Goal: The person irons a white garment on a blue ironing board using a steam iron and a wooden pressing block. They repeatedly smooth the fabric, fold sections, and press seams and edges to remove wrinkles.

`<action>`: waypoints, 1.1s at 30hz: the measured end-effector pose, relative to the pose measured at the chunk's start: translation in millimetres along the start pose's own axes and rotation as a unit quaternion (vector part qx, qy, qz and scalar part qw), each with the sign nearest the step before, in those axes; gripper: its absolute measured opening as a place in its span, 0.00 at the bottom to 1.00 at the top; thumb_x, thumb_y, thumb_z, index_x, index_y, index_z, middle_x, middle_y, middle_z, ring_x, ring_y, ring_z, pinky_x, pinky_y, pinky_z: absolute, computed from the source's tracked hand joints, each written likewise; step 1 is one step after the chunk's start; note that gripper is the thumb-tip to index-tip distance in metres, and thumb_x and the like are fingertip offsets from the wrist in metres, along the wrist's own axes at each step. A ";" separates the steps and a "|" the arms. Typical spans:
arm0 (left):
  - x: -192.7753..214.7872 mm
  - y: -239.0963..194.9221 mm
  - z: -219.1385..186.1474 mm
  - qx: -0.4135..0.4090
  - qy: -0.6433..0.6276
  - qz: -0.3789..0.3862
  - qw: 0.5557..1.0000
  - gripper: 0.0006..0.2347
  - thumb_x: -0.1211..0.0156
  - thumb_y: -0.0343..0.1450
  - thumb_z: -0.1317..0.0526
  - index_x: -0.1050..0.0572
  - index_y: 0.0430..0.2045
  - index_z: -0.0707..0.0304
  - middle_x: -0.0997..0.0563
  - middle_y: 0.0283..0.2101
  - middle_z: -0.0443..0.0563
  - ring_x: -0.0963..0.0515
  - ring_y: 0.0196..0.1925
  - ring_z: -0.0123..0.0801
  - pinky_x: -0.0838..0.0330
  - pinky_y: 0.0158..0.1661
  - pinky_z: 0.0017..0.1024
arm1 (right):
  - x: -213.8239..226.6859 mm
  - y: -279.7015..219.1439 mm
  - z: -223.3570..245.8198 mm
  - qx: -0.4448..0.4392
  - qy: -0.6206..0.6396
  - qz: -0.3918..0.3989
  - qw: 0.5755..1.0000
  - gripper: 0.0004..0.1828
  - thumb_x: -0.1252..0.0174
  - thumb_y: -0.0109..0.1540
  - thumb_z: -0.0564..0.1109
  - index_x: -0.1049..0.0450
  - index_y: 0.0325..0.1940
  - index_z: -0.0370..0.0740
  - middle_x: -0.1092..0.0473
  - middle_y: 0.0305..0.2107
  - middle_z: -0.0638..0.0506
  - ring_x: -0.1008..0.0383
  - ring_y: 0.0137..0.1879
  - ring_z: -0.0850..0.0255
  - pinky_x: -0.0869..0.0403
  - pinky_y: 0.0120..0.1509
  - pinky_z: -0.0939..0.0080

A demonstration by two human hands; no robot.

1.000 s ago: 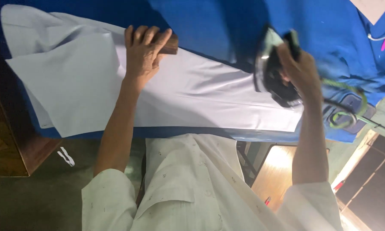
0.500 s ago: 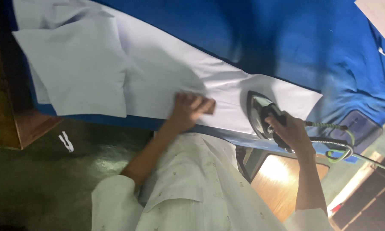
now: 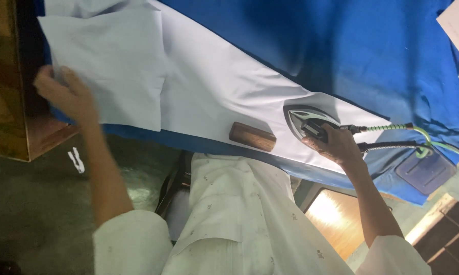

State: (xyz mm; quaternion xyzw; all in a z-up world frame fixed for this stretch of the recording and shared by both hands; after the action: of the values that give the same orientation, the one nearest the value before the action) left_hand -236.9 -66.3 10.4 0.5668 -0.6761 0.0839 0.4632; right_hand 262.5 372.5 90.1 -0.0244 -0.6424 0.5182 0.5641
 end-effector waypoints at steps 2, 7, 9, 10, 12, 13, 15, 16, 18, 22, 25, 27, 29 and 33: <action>14.8 24.1 26.7 0.012 0.066 0.035 0.997 0.21 0.53 0.85 0.48 0.33 0.52 0.77 0.27 0.48 0.71 0.26 0.48 0.63 0.31 0.44 0.50 | 4.6 0.7 5.8 -0.061 0.027 0.069 0.995 0.42 0.49 0.56 0.79 0.24 0.47 0.39 0.21 0.31 0.37 0.21 0.43 0.37 0.26 0.47 0.47; 17.4 46.1 70.6 0.141 0.044 0.247 0.958 0.17 0.29 0.78 0.54 0.23 0.48 0.74 0.20 0.47 0.63 0.22 0.44 0.49 0.31 0.38 0.43 | -1.9 5.7 2.5 -0.052 0.012 0.055 0.997 0.40 0.48 0.57 0.77 0.23 0.49 0.40 0.20 0.34 0.38 0.21 0.46 0.36 0.25 0.50 0.44; 20.2 49.8 59.0 0.186 0.038 0.287 0.939 0.16 0.30 0.80 0.53 0.24 0.49 0.71 0.20 0.47 0.60 0.22 0.45 0.48 0.33 0.37 0.45 | 1.6 4.3 6.8 -0.073 0.022 0.060 0.995 0.39 0.47 0.57 0.76 0.23 0.49 0.40 0.20 0.34 0.39 0.21 0.47 0.37 0.25 0.51 0.45; 22.3 51.9 53.4 0.230 0.034 0.322 0.918 0.15 0.32 0.81 0.53 0.24 0.50 0.68 0.20 0.48 0.58 0.22 0.45 0.47 0.34 0.37 0.47 | 3.7 4.7 9.0 -0.089 0.032 0.064 0.994 0.38 0.45 0.57 0.75 0.23 0.50 0.40 0.20 0.35 0.39 0.21 0.47 0.38 0.25 0.51 0.46; 20.4 49.6 66.3 0.225 0.007 0.317 0.921 0.13 0.31 0.81 0.56 0.23 0.50 0.68 0.20 0.47 0.55 0.24 0.44 0.42 0.34 0.36 0.45 | 0.5 7.1 5.6 -0.083 0.037 0.053 0.994 0.38 0.45 0.57 0.75 0.23 0.50 0.40 0.20 0.35 0.39 0.21 0.47 0.38 0.25 0.51 0.45; 19.0 46.7 71.8 0.222 -0.021 0.310 0.924 0.11 0.31 0.81 0.59 0.21 0.50 0.68 0.21 0.46 0.51 0.26 0.42 0.36 0.34 0.36 0.42 | -0.7 7.7 2.6 -0.077 0.040 0.043 0.995 0.39 0.45 0.57 0.75 0.23 0.51 0.40 0.20 0.36 0.39 0.21 0.46 0.38 0.25 0.50 0.45; 21.1 26.5 90.5 0.210 0.016 0.272 0.939 0.11 0.27 0.80 0.59 0.26 0.41 0.64 0.25 0.43 0.48 0.30 0.41 0.34 0.37 0.36 0.40 | 0.1 7.8 3.2 -0.080 0.049 0.047 0.994 0.39 0.46 0.57 0.75 0.23 0.51 0.40 0.20 0.36 0.40 0.21 0.46 0.39 0.25 0.50 0.45; 22.6 17.2 99.7 0.196 0.053 0.230 0.952 0.15 0.24 0.79 0.59 0.31 0.33 0.59 0.29 0.40 0.45 0.34 0.40 0.32 0.40 0.36 0.37 | 0.9 8.4 3.5 -0.080 0.059 0.049 0.994 0.39 0.46 0.57 0.75 0.23 0.51 0.40 0.20 0.36 0.40 0.20 0.46 0.40 0.25 0.50 0.46; 21.7 8.3 96.6 0.239 -0.009 0.202 0.950 0.15 0.25 0.79 0.60 0.32 0.32 0.59 0.29 0.39 0.41 0.33 0.41 0.28 0.38 0.40 0.34 | 3.3 8.8 5.0 -0.092 0.067 0.047 0.992 0.38 0.46 0.56 0.75 0.23 0.49 0.40 0.20 0.34 0.40 0.21 0.46 0.40 0.26 0.50 0.46; 21.8 6.9 101.0 0.275 0.012 0.205 0.939 0.18 0.26 0.81 0.63 0.36 0.32 0.60 0.28 0.41 0.43 0.28 0.42 0.30 0.31 0.41 0.37 | 11.6 13.1 11.2 -0.121 0.102 0.049 0.986 0.38 0.46 0.56 0.73 0.24 0.50 0.37 0.21 0.33 0.37 0.21 0.44 0.38 0.26 0.48 0.44; 20.2 31.6 36.9 0.101 0.144 0.087 0.981 0.24 0.24 0.75 0.71 0.33 0.61 0.78 0.34 0.56 0.79 0.29 0.56 0.71 0.35 0.56 0.56 | 12.2 19.8 10.9 -0.117 0.079 0.046 0.989 0.41 0.52 0.56 0.76 0.25 0.47 0.35 0.22 0.33 0.33 0.24 0.44 0.32 0.30 0.50 0.41; -8.2 12.2 5.6 0.038 0.139 0.043 0.989 0.20 0.34 0.78 0.67 0.33 0.62 0.77 0.33 0.62 0.74 0.33 0.64 0.65 0.43 0.64 0.54 | 10.0 23.8 7.0 -0.103 0.072 0.047 0.991 0.42 0.53 0.57 0.77 0.25 0.49 0.36 0.22 0.35 0.33 0.24 0.46 0.32 0.29 0.51 0.40; -51.8 -12.6 -49.4 -0.023 0.130 0.000 0.991 0.17 0.44 0.81 0.63 0.33 0.63 0.75 0.31 0.67 0.70 0.36 0.71 0.59 0.52 0.71 0.53 | 1.8 26.8 -1.2 -0.092 0.063 0.048 0.993 0.44 0.53 0.57 0.78 0.25 0.52 0.37 0.22 0.37 0.33 0.24 0.48 0.32 0.28 0.52 0.39; -159.8 -79.8 -201.4 -0.291 -0.096 0.223 0.925 0.19 0.63 0.81 0.50 0.31 0.66 0.44 0.33 0.72 0.48 0.40 0.75 0.43 0.52 0.69 0.52 | 16.9 25.7 22.7 0.324 -0.025 -0.262 0.909 0.27 0.35 0.61 0.67 0.32 0.31 0.42 0.29 0.17 0.49 0.23 0.22 0.54 0.27 0.28 0.58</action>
State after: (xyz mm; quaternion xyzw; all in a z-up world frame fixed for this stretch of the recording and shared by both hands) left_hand -73.9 144.9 -25.6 0.2470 -0.8208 -0.0708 0.5101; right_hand 225.2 380.3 88.1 0.3422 -0.4366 0.5316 0.6401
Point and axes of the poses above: each hand's wrist, its own y-axis towards the middle knuckle, its own x-axis out of the back of the hand, z = x × y, the point moved 2 cm from there along y, towards the middle knuckle
